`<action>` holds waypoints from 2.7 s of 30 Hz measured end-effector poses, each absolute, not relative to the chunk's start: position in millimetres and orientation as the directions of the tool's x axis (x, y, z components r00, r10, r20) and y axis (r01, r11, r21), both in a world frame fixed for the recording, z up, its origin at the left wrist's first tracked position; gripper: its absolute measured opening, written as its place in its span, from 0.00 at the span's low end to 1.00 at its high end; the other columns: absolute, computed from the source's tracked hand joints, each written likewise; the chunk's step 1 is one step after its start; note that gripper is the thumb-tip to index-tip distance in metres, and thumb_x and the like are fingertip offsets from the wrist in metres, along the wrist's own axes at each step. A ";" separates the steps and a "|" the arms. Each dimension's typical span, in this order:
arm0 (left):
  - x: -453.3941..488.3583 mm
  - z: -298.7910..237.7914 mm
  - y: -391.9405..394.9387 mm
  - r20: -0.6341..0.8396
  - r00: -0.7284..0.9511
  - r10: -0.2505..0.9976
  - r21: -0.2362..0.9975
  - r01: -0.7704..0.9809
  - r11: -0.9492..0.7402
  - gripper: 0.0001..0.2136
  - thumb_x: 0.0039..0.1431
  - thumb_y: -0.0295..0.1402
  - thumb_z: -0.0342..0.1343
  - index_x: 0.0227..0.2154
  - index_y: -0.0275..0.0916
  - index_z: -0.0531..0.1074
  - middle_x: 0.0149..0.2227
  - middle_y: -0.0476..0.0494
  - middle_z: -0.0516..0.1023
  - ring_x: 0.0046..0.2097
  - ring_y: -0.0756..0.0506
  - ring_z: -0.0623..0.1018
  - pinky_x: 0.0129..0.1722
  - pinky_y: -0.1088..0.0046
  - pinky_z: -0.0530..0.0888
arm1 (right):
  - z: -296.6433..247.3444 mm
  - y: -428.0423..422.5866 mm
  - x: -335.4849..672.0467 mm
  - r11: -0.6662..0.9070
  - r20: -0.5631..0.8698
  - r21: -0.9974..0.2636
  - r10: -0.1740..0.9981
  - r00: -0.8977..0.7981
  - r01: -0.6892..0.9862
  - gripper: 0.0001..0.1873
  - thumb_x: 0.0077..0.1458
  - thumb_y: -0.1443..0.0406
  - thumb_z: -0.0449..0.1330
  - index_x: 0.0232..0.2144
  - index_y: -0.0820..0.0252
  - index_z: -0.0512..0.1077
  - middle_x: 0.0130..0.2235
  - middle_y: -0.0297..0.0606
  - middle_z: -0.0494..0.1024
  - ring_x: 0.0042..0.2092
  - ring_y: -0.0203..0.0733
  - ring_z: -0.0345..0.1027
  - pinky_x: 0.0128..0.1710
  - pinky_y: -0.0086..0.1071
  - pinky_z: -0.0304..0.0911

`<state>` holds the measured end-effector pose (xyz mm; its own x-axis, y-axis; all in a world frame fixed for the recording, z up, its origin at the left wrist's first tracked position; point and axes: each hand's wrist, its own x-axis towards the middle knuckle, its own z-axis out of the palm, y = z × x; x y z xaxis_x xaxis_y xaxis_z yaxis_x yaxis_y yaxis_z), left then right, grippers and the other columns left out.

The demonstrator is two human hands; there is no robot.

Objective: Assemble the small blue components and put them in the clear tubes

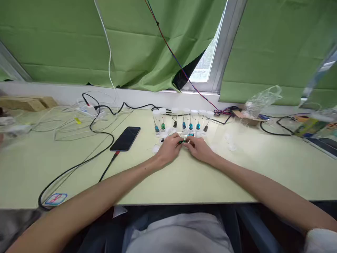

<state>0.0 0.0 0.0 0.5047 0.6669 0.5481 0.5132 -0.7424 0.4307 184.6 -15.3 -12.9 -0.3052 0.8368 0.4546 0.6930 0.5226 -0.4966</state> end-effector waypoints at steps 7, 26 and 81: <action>-2.1 -2.8 2.1 0.551 0.518 0.654 0.418 0.507 -0.754 0.12 0.58 0.20 0.53 0.40 0.37 0.78 0.38 0.44 0.76 0.40 0.45 0.77 0.42 0.67 0.74 | -13.7 -15.5 185.3 0.532 0.465 -0.486 0.829 -0.310 0.694 0.08 0.63 0.61 0.57 0.33 0.58 0.70 0.21 0.30 0.70 0.23 0.37 0.61 0.28 0.30 0.53; 4.8 5.1 -8.4 0.843 0.280 0.459 0.297 0.469 -0.832 0.05 0.64 0.29 0.53 0.42 0.39 0.71 0.42 0.40 0.72 0.44 0.45 0.74 0.44 0.66 0.74 | -8.5 -20.3 181.3 0.566 0.704 -0.590 0.710 0.023 0.576 0.10 0.62 0.58 0.58 0.35 0.59 0.70 0.18 0.25 0.63 0.19 0.33 0.55 0.24 0.29 0.53; -3.6 13.7 -2.5 0.866 0.140 0.480 0.369 0.471 -0.802 0.15 0.65 0.34 0.50 0.22 0.39 0.65 0.20 0.51 0.67 0.23 0.52 0.64 0.25 0.72 0.62 | 19.4 -13.9 215.5 0.391 0.877 -0.476 0.280 0.391 0.788 0.17 0.54 0.67 0.53 0.48 0.56 0.61 0.46 0.47 0.69 0.49 0.51 0.65 0.47 0.48 0.64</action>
